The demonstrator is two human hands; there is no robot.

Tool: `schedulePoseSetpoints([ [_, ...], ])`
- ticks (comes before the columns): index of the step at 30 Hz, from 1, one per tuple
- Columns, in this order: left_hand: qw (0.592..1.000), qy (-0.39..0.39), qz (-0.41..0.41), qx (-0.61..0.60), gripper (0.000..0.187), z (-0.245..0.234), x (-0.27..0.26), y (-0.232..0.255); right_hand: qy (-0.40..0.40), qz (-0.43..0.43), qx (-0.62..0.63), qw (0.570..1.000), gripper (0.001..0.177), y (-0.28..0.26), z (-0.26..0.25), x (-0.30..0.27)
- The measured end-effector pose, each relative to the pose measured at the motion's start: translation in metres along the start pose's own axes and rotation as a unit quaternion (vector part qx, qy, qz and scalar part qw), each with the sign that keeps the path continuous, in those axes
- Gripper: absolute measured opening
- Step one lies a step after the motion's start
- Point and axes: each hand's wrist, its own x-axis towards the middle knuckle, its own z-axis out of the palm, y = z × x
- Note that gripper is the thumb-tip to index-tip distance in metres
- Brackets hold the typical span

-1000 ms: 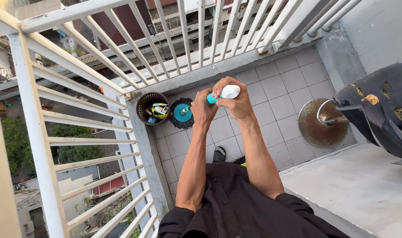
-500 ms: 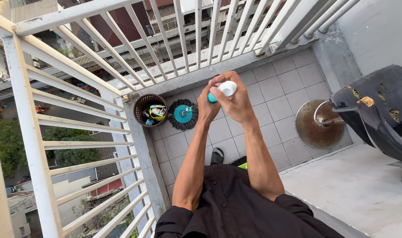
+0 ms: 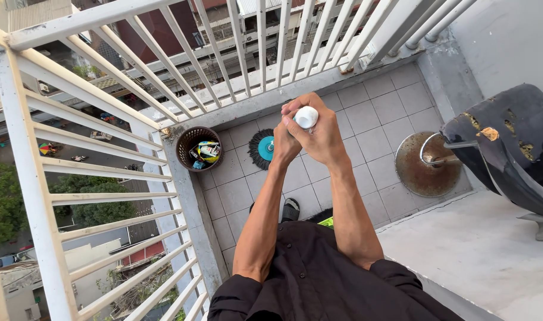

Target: Applying a cleaning substance from a white bottle to a mop head on a balcony.

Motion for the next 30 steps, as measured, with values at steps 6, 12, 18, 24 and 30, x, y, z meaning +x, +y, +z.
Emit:
schedulePoseSetpoints([
  [6,1.000,-0.011,-0.014,-0.019,0.039,0.008,0.002,-0.018,-0.008,-0.026,-0.035,0.999,0.016,0.001,0.002,0.000],
  [12,0.991,0.028,0.104,-0.076,0.030,0.014,0.009,-0.055,-0.037,-0.009,-0.058,0.998,0.015,0.000,0.012,0.000],
  [18,0.986,0.022,0.064,-0.150,0.024,0.009,-0.002,-0.071,-0.069,-0.048,-0.067,0.994,0.018,0.016,0.020,-0.002],
  [24,0.994,-0.004,0.033,-0.105,0.021,0.012,0.000,-0.094,-0.020,-0.003,0.000,1.000,0.026,0.013,0.031,-0.003],
  [30,0.996,0.040,0.065,-0.046,0.026,-0.005,-0.003,-0.058,0.019,0.015,0.041,0.999,0.021,0.020,0.039,-0.007],
])
